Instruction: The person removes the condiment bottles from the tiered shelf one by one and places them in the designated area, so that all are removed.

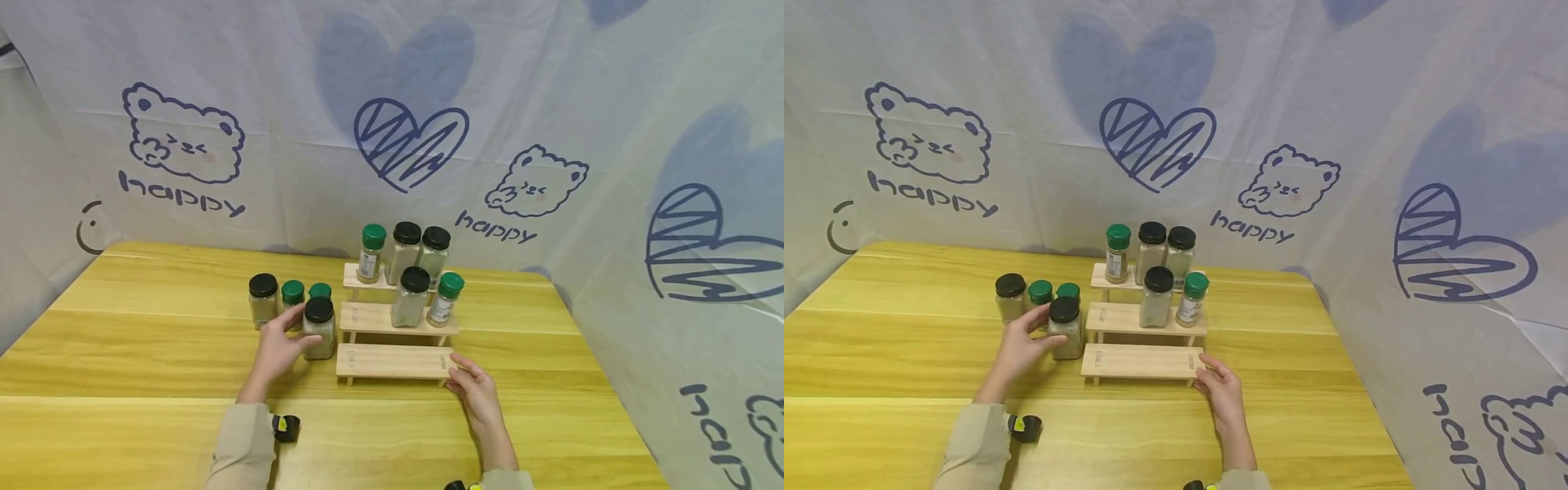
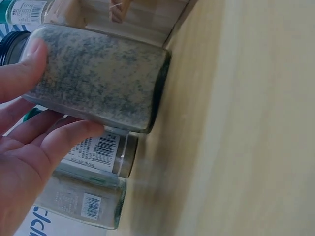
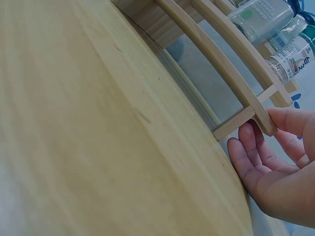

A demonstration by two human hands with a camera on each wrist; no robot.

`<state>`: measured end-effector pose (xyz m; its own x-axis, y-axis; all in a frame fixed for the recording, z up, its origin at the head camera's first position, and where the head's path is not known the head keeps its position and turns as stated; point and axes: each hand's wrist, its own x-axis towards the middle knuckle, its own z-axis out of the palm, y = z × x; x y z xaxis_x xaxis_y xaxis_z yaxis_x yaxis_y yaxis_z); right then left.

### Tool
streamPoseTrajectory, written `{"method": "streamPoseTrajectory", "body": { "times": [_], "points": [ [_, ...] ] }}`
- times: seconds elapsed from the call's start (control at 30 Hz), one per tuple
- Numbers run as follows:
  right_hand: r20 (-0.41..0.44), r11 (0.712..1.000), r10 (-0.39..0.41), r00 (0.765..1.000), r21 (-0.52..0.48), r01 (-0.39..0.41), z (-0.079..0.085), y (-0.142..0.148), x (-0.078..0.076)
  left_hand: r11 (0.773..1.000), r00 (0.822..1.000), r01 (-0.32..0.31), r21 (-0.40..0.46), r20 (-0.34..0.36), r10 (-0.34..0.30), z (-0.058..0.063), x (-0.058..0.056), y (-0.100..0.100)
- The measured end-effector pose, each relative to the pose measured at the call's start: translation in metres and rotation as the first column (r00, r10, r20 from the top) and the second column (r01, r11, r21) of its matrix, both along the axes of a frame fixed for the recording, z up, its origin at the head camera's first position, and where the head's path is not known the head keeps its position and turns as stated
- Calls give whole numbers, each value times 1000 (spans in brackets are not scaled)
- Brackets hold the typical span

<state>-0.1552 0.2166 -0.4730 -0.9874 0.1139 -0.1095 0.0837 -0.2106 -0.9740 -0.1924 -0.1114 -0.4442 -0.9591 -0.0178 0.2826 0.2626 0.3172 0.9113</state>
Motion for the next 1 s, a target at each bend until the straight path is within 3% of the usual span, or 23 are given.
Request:
{"method": "streamPoseTrajectory", "body": {
  "times": [0.53, 1.0],
  "points": [
    [20, 1000, -17, 1000, -14, 17, 1, -1, -2, 999, 1000, 6, -47, -13, -6, 1, -1, -2],
    [32, 1000, -21, 999, 5, 21, 2, -1, -2, 996, 999, 40, -74, 34, -37, 4, -2, -4]
  ]
}}
